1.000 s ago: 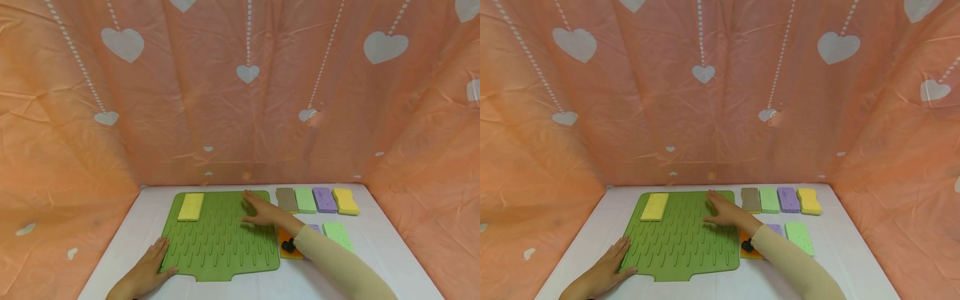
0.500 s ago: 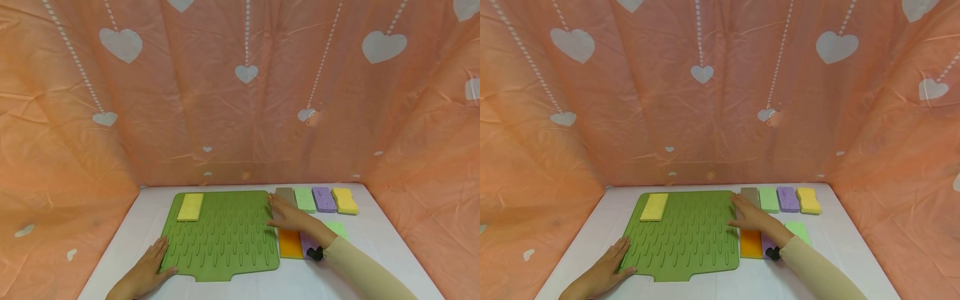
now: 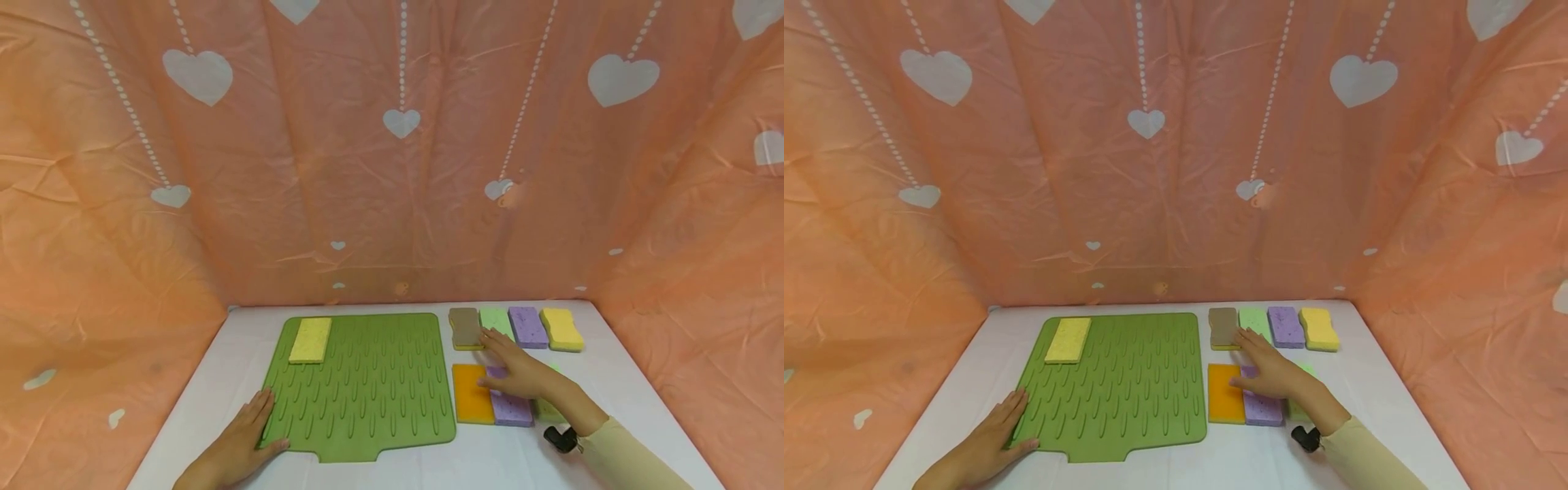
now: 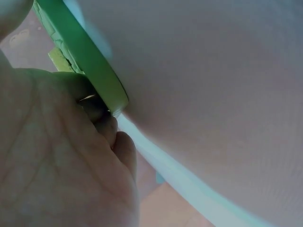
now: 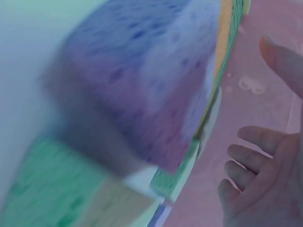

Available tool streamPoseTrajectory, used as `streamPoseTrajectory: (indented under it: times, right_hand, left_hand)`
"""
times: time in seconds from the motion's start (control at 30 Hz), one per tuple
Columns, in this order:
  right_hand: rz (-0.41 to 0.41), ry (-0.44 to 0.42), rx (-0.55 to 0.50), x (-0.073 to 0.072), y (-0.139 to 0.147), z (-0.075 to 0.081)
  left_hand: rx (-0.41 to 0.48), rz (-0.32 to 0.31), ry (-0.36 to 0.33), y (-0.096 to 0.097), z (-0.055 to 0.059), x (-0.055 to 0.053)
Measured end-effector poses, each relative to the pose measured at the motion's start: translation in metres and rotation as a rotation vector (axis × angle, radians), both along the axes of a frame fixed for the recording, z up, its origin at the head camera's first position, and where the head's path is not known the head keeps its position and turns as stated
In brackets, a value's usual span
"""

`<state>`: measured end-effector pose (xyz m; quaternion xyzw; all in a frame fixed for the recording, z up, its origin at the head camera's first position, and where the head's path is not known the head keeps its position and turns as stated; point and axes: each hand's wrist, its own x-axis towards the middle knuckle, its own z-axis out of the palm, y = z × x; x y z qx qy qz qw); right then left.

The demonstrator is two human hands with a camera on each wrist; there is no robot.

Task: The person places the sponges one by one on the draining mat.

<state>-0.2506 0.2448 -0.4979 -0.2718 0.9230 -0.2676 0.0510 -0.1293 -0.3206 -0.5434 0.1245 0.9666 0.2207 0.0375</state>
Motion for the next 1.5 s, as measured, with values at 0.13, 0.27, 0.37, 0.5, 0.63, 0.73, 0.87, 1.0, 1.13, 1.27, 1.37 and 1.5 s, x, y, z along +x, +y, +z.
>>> streamPoseTrajectory:
  times: [0.13, 0.27, 0.37, 0.5, 0.63, 0.73, 0.87, 1.0, 1.13, 1.27, 1.37, 1.5]
  right_hand:
    - [-0.009, 0.028, 0.007, 0.011, 0.016, 0.0]
    - [-0.015, 0.082, 0.021, 0.021, 0.029, 0.001]
    - [-0.028, 0.114, 0.028, 0.027, 0.039, -0.001]
    - [-0.067, 0.121, 0.016, 0.034, 0.052, -0.006]
    - [-0.098, 0.094, -0.006, 0.038, 0.063, -0.013]
    - [-0.114, 0.067, -0.021, 0.041, 0.07, -0.017]
    - [-0.134, 0.066, -0.034, 0.044, 0.079, -0.023]
    - [-0.131, 0.079, -0.052, 0.047, 0.088, -0.028]
    - [-0.137, 0.067, -0.037, 0.05, 0.092, -0.03]
    - [-0.159, 0.01, -0.011, 0.051, 0.095, -0.029]
    - [-0.159, -0.021, -0.008, 0.051, 0.096, -0.028]
    - [-0.145, -0.017, 0.006, 0.052, 0.099, -0.028]
  left_hand:
    - [0.004, -0.004, -0.015, 0.001, 0.001, 0.0]
    - [0.006, -0.003, -0.022, 0.002, 0.002, 0.0]
    - [0.006, -0.001, -0.028, 0.002, 0.003, 0.0]
    - [0.017, -0.005, -0.027, 0.002, 0.005, 0.0]
    - [0.026, 0.0, -0.029, 0.002, 0.006, 0.001]
    - [0.032, 0.003, -0.031, 0.001, 0.005, 0.0]
    - [0.042, -0.021, 0.013, -0.001, 0.001, 0.001]
    - [0.039, -0.035, 0.031, 0.0, 0.0, 0.0]
    - [0.03, -0.014, -0.015, 0.001, 0.004, 0.0]
    - [0.02, 0.0, -0.034, 0.002, 0.006, 0.0]
    - [0.019, -0.002, -0.026, 0.002, 0.005, 0.0]
    - [0.026, 0.0, -0.026, 0.002, 0.005, 0.001]
